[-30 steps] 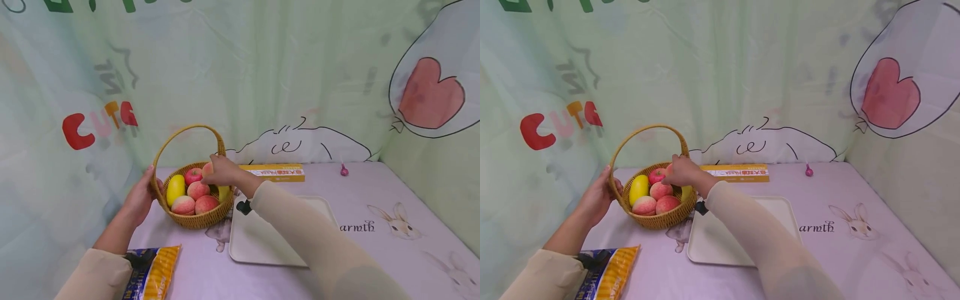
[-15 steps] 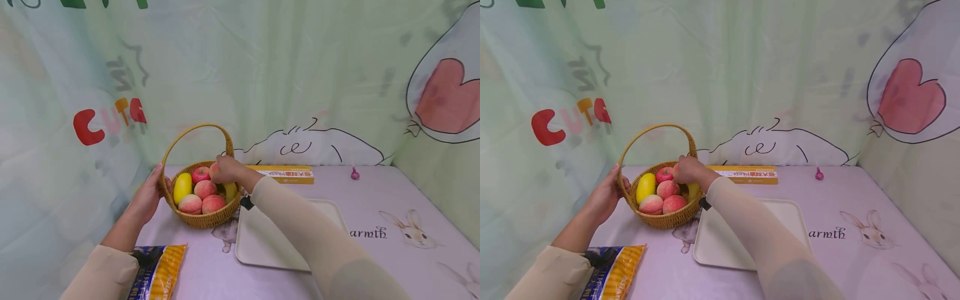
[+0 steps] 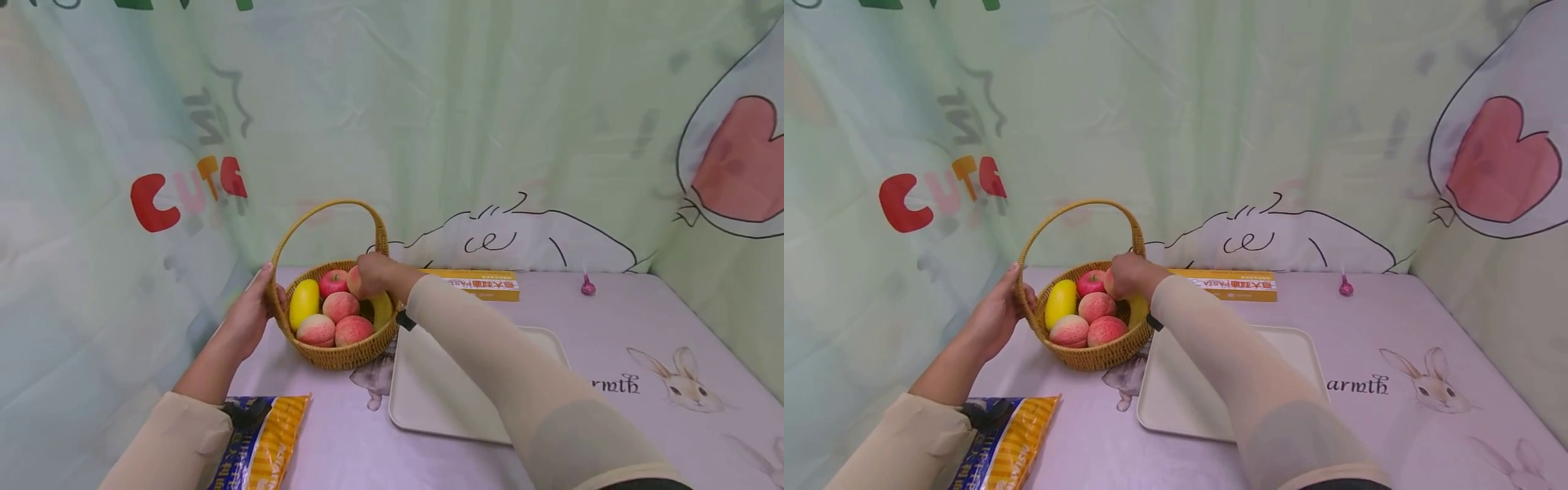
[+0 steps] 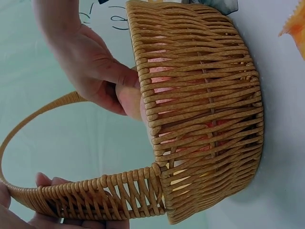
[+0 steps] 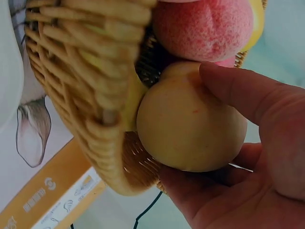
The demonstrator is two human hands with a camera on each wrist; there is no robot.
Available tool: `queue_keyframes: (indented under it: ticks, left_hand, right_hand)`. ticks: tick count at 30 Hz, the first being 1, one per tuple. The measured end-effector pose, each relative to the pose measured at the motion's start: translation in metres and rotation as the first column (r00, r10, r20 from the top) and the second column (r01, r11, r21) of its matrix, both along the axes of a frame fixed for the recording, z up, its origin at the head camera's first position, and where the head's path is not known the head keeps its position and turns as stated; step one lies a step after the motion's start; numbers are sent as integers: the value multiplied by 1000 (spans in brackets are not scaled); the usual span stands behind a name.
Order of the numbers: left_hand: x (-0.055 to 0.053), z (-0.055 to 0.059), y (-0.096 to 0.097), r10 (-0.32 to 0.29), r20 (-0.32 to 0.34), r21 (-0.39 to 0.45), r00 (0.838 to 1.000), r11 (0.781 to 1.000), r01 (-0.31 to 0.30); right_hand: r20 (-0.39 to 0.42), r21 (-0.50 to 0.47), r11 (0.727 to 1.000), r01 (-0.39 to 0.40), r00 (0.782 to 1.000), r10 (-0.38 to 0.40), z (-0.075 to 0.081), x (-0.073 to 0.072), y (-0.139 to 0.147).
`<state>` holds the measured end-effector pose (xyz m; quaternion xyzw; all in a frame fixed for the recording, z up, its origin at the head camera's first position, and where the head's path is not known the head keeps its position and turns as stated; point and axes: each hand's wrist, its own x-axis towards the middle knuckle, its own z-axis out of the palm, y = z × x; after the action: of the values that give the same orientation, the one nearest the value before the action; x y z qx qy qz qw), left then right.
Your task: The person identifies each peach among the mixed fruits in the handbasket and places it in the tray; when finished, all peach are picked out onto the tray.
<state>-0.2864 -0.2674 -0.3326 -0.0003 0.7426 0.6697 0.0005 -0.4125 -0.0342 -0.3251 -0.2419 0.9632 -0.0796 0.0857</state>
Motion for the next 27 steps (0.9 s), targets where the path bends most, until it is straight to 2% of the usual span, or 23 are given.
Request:
queue_keyframes:
  ticks: [6, 11, 13, 20, 27]
  left_hand:
    - [0, -1, 2, -3, 5, -19, 1000, 1000, 3]
    - [0, 0, 1, -8, -7, -45, 1000, 999, 7]
    - [0, 1, 0, -10, -6, -47, 1000, 999, 10]
    - [3, 5, -1, -15, 10, -34, 1000, 999, 16]
    - [3, 5, 0, -25, 9, -29, 1000, 999, 26]
  right_hand:
    - [30, 12, 1000, 6, 1000, -6, 2, -3, 2]
    - [68, -48, 999, 23, 998, -19, 9, -2, 8]
    - [61, -70, 997, 15, 998, -10, 13, 0, 11]
    - [2, -87, 993, -85, 996, 85, 28, 12, 20]
    - [-5, -190, 978, -88, 996, 89, 34, 25, 34]
